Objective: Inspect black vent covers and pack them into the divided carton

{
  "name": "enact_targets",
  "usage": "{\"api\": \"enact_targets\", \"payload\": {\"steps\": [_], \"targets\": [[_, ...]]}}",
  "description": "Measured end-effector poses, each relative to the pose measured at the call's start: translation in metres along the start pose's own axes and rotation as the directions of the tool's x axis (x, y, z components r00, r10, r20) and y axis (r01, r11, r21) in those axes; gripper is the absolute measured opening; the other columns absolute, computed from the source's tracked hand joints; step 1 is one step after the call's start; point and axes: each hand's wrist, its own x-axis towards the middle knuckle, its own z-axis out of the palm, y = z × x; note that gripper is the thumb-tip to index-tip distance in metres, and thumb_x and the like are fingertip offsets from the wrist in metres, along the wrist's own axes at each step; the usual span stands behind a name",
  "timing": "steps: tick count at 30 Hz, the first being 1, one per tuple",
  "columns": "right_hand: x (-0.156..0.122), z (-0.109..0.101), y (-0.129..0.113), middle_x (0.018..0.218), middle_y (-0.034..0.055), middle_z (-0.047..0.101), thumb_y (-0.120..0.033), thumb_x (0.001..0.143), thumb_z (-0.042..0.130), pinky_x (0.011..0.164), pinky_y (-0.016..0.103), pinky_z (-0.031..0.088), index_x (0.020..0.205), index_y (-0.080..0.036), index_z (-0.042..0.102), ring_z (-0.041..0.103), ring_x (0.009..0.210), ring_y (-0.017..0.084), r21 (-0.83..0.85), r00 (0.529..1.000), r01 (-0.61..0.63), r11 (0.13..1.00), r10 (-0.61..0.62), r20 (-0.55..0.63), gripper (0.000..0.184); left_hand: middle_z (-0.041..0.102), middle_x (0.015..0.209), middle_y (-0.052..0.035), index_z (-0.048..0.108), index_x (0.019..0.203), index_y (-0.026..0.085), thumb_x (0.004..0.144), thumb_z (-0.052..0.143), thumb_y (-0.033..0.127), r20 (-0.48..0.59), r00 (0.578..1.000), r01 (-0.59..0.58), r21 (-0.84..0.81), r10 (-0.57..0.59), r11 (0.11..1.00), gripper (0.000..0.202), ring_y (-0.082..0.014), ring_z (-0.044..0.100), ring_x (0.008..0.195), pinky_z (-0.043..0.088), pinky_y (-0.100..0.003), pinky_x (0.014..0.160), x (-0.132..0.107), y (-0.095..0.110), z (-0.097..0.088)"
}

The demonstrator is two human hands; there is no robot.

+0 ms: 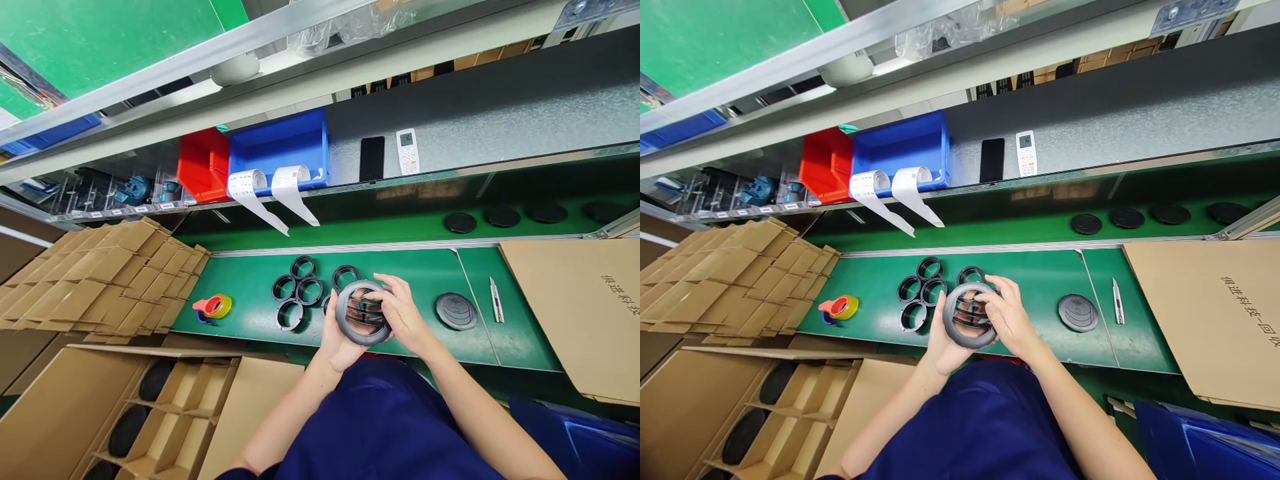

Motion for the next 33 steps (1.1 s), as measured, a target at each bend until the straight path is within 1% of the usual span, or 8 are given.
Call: {"api": "enact_targets", "payload": {"steps": [9, 18, 21, 23, 26, 28, 31, 33], "targets": [[-0.009, -0.001, -0.002, 0.140, 0.0099, 0.049, -0.056, 0.106, 0.029, 0.112, 0.052, 0.032, 0.117, -0.026, 0.070, 0.041, 0.132, 0.030, 0.227, 0.987, -0.142, 0.964, 0.154, -0.035, 0.052, 0.059, 0.132, -0.0151, 0.069, 0.106, 0.020, 0.094, 0.038, 0.071, -0.009, 1.000, 0.023, -0.059, -0.024, 0.998, 0.061, -0.0386, 0.049, 0.129, 0.031, -0.064, 0.109, -0.005, 0.002, 0.006], [-0.011, 0.003, -0.001, 0.137, 0.0095, 0.051, -0.054, 0.107, 0.029, 0.112, 0.054, 0.032, 0.119, -0.027, 0.070, 0.043, 0.131, 0.030, 0.237, 0.985, -0.163, 0.958, 0.173, -0.020, 0.051, 0.058, 0.132, -0.0164, 0.066, 0.111, 0.019, 0.093, 0.044, 0.071, -0.035, 0.999, 0.032, -0.086, -0.035, 0.996, 0.060, -0.0372, 0.050, 0.129, 0.033, -0.061, 0.109, -0.004, 0.005, 0.003], [-0.012, 0.009, 0.002, 0.142, 0.0096, 0.048, -0.051, 0.108, 0.024, 0.113, 0.054, 0.035, 0.127, -0.027, 0.066, 0.041, 0.133, 0.030, 0.147, 0.989, -0.140, 0.979, 0.144, -0.016, 0.052, 0.057, 0.136, -0.0168, 0.064, 0.116, 0.019, 0.093, 0.042, 0.071, -0.034, 0.999, 0.039, -0.091, -0.043, 0.995, 0.061, -0.0367, 0.051, 0.128, 0.036, -0.059, 0.108, -0.002, 0.008, -0.001], [-0.016, 0.019, 0.004, 0.149, 0.0101, 0.043, -0.053, 0.107, 0.030, 0.115, 0.056, 0.033, 0.135, -0.026, 0.061, 0.035, 0.138, 0.032, -0.001, 0.997, -0.059, 0.998, 0.059, 0.052, 0.050, 0.063, 0.128, -0.0141, 0.064, 0.116, 0.019, 0.096, 0.040, 0.067, -0.147, 0.989, -0.029, -0.069, 0.019, 0.997, 0.058, -0.0317, 0.057, 0.121, 0.039, -0.053, 0.108, 0.001, 0.010, -0.008], [-0.030, 0.039, 0.011, 0.154, 0.0132, 0.038, -0.053, 0.101, 0.051, 0.117, 0.057, 0.030, 0.146, -0.020, 0.051, 0.028, 0.143, 0.035, -0.165, 0.960, 0.056, 0.985, -0.008, 0.280, 0.055, 0.072, 0.107, -0.0086, 0.066, 0.106, 0.018, 0.098, 0.039, 0.060, -0.394, 0.915, -0.084, 0.008, 0.081, 0.996, 0.050, -0.0262, 0.063, 0.110, 0.043, -0.045, 0.107, 0.006, 0.011, -0.026], [-0.041, 0.053, 0.019, 0.159, 0.0156, 0.026, -0.051, 0.095, 0.062, 0.117, 0.058, 0.030, 0.153, -0.018, 0.039, 0.020, 0.147, 0.037, -0.182, 0.912, -0.020, 0.983, 0.093, 0.400, 0.070, 0.072, 0.103, -0.0101, 0.066, 0.101, 0.017, 0.098, 0.042, 0.059, -0.476, 0.879, -0.009, 0.040, 0.027, 0.999, 0.049, -0.0291, 0.062, 0.112, 0.044, -0.047, 0.106, 0.009, 0.007, -0.039], [-0.052, 0.068, 0.036, 0.164, 0.0158, 0.003, -0.052, 0.081, 0.076, 0.117, 0.058, 0.028, 0.160, -0.024, 0.014, 0.005, 0.150, 0.038, -0.138, 0.823, -0.214, 0.967, 0.255, 0.508, 0.105, 0.069, 0.113, -0.0152, 0.066, 0.106, 0.014, 0.096, 0.049, 0.055, -0.500, 0.864, 0.093, 0.064, -0.049, 0.994, 0.045, -0.0339, 0.058, 0.120, 0.042, -0.049, 0.108, 0.012, -0.002, -0.052], [-0.052, 0.074, 0.050, 0.162, 0.0151, 0.009, -0.050, 0.074, 0.082, 0.116, 0.053, 0.031, 0.161, -0.029, 0.004, 0.014, 0.149, 0.036, -0.136, 0.796, -0.251, 0.958, 0.284, 0.534, 0.119, 0.064, 0.124, -0.0179, 0.063, 0.118, 0.014, 0.096, 0.051, 0.056, -0.510, 0.857, 0.135, 0.080, -0.076, 0.988, 0.049, -0.0370, 0.053, 0.126, 0.038, -0.054, 0.110, 0.014, -0.005, -0.059]]}}
